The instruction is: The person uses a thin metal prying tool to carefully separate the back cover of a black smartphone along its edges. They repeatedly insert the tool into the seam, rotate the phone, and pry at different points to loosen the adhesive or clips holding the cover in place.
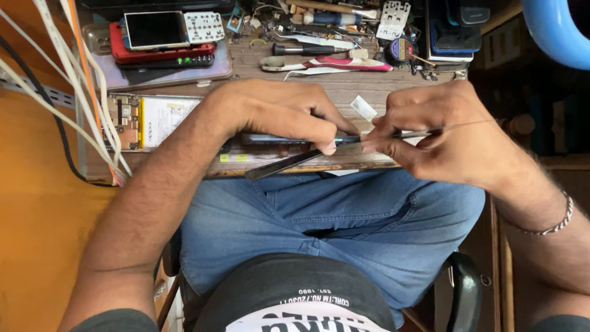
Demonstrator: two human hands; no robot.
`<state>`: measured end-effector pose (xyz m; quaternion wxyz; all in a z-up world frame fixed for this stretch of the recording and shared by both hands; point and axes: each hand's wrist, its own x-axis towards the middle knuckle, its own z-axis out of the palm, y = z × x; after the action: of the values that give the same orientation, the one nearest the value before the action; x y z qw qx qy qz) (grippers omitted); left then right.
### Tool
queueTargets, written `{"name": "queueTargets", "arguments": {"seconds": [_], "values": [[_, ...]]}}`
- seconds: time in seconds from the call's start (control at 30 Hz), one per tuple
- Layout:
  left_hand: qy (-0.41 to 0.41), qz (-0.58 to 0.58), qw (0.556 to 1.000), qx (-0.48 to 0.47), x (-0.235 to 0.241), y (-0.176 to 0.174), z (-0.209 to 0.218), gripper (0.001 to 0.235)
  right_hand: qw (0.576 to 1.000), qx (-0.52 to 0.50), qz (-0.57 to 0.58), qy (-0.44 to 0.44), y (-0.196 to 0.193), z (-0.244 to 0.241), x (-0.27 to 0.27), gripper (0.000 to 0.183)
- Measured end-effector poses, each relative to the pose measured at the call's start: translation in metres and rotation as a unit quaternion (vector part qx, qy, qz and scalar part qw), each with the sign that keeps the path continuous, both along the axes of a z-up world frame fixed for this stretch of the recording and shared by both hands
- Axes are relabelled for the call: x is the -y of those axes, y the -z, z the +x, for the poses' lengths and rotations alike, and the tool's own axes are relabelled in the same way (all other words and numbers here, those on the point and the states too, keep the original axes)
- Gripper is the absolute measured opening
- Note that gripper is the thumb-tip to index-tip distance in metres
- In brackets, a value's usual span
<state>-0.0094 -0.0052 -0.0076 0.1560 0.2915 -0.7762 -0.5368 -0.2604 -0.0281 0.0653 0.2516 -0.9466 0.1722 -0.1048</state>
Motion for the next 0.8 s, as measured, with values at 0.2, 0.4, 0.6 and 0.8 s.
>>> {"name": "queueTargets", "arguments": {"seconds": [0.2, 0.4, 0.6, 0.8], "values": [[-0.002, 0.029, 0.999, 0.045, 0.001, 0.003, 0.000, 0.059, 0.996, -0.058, 0.030, 0.060, 0.000, -0.005, 0.004, 0.014], [-0.011, 0.027, 0.998, 0.047, 0.001, 0.003, -0.001, 0.060, 1.000, -0.009, 0.014, 0.016, 0.000, 0.000, -0.004, 0.020], [-0.011, 0.037, 0.999, 0.023, 0.000, 0.005, 0.001, 0.061, 0.998, -0.047, 0.003, 0.039, 0.000, -0.004, -0.004, 0.037], [-0.058, 0.131, 0.983, 0.111, 0.004, 0.010, 0.015, 0.069, 0.986, -0.151, -0.043, 0.056, 0.021, -0.014, -0.002, 0.029]]}}
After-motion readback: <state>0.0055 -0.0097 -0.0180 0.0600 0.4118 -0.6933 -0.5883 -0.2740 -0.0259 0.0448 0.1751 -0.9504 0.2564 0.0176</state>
